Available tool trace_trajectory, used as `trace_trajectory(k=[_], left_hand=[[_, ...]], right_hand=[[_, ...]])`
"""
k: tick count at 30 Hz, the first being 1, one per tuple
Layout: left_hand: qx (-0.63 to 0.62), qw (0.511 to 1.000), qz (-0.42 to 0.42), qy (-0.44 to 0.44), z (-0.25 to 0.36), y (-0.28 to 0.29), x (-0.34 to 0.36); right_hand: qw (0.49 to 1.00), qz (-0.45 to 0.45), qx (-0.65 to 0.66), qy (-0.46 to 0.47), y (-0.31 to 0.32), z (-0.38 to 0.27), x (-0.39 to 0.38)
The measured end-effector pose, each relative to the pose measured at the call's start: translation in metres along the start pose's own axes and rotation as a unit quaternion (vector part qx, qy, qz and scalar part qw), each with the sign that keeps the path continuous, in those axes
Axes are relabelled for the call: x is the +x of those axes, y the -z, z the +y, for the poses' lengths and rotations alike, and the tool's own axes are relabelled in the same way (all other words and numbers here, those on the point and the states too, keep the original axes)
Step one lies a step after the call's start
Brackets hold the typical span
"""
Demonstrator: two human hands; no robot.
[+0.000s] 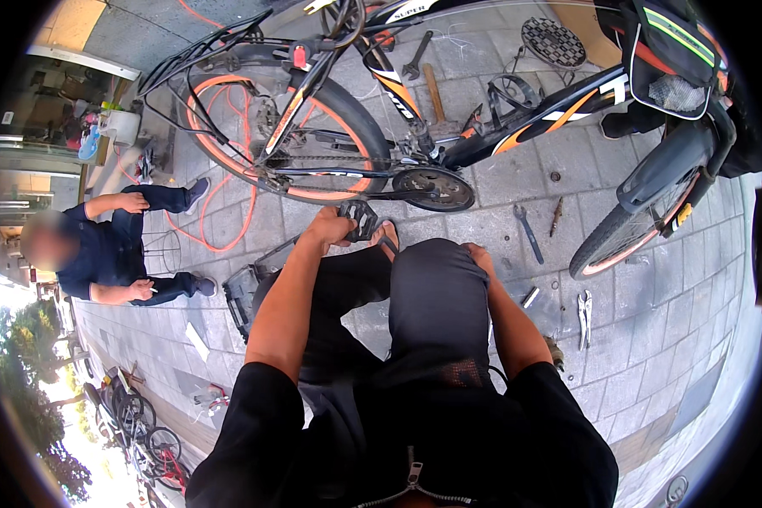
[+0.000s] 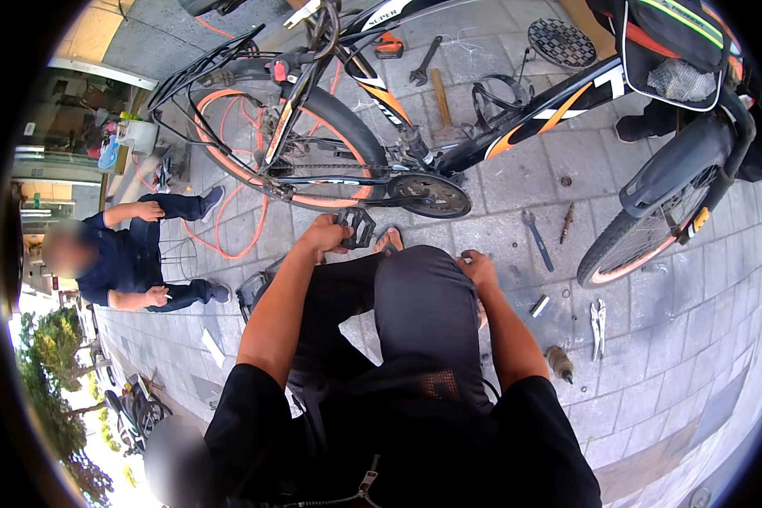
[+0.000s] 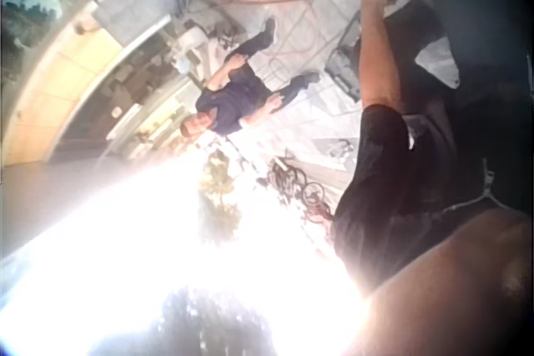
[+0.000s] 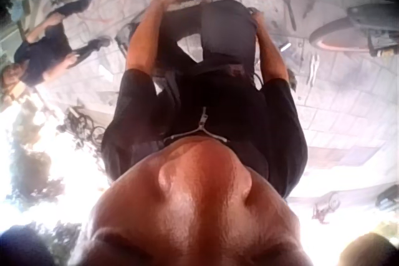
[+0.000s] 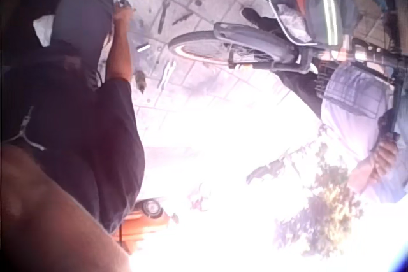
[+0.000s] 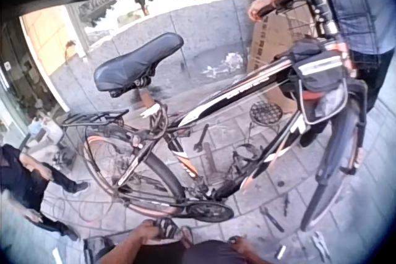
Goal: The person repairs a bicycle's crankset and chain area using various hand tools. They use a wrench to tighten bolts on the crank arm and a screwdriver to adjust components near the chainrings. The person also uses a hammer to tap a part into place and rotates the pedals to test the mechanism.
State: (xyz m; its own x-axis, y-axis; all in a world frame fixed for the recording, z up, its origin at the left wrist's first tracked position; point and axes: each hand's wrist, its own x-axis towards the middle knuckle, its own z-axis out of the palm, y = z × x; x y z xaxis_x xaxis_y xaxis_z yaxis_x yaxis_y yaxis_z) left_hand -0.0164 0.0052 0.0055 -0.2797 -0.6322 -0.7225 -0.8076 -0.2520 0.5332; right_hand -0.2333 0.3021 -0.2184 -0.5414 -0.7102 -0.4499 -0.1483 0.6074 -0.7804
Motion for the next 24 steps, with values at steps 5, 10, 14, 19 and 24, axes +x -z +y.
trace_trajectory(k=[5,10,14,19,24], left_hand=[[-0.044,0.998,-0.001,-0.038,0.020,0.024,-0.017],[-0.136,0.987,-0.040,-0.072,0.039,0.045,-0.040],[-0.206,0.966,-0.084,-0.133,0.076,0.047,-0.077],[-0.289,0.925,-0.156,-0.189,0.116,0.010,-0.108],[-0.408,0.856,-0.251,-0.196,0.136,-0.090,-0.116]], right_hand=[[0.996,0.027,0.065,0.049,0.011,0.025,0.008],[0.986,0.082,0.143,-0.033,0.058,-0.005,-0.020],[0.967,0.152,0.189,-0.070,0.118,-0.054,-0.064],[0.951,0.224,0.204,-0.065,0.193,-0.093,-0.108],[0.915,0.315,0.252,0.014,0.267,-0.150,-0.142]])
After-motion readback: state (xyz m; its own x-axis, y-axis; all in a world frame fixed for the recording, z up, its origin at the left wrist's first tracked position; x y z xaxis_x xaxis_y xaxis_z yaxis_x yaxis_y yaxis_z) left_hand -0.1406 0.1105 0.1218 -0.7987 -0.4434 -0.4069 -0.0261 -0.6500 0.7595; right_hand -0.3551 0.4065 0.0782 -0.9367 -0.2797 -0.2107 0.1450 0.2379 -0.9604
